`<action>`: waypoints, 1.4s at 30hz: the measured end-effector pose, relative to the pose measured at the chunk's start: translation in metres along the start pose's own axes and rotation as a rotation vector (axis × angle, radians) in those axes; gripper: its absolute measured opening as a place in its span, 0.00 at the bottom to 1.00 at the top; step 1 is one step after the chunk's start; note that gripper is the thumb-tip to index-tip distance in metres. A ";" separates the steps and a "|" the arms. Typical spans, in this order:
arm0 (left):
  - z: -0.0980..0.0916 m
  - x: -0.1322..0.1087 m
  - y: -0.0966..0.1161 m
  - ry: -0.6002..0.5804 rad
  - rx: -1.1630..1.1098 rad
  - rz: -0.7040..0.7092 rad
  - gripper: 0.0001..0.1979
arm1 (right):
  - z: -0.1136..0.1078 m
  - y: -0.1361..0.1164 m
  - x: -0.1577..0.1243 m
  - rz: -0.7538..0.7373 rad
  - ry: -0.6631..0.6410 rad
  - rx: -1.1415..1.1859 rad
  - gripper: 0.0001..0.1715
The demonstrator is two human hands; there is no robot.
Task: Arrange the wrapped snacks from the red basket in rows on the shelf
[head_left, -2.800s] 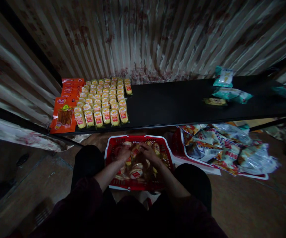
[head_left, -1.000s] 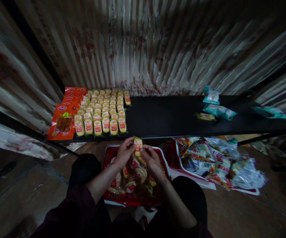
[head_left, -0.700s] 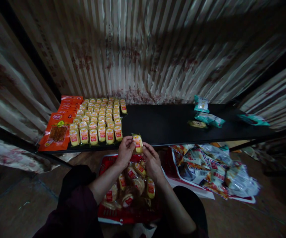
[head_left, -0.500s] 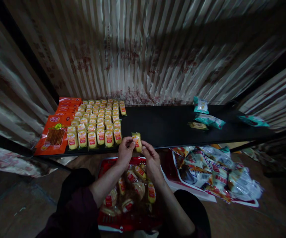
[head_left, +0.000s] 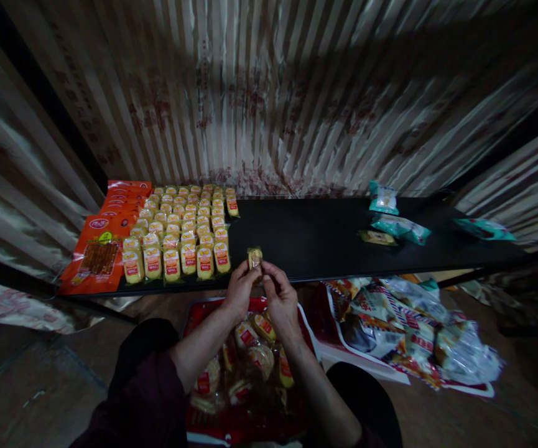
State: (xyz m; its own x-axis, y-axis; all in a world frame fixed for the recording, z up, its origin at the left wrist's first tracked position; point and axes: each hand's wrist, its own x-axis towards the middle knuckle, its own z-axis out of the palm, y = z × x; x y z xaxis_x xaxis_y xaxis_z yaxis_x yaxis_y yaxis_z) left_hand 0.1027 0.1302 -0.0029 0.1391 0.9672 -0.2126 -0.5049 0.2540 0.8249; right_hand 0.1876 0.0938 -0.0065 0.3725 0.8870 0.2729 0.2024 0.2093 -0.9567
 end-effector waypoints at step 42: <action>-0.001 0.011 0.015 0.082 -0.468 -0.357 0.05 | 0.004 -0.017 0.008 -0.292 -0.014 -0.515 0.16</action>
State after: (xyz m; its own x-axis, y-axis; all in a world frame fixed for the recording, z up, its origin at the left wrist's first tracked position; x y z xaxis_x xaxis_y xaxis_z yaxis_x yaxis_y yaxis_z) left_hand 0.0955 0.1444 0.0068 0.3125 0.8137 -0.4901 -0.7635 0.5221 0.3801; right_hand 0.1838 0.0991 0.0112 0.2243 0.8287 0.5128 0.7098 0.2216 -0.6686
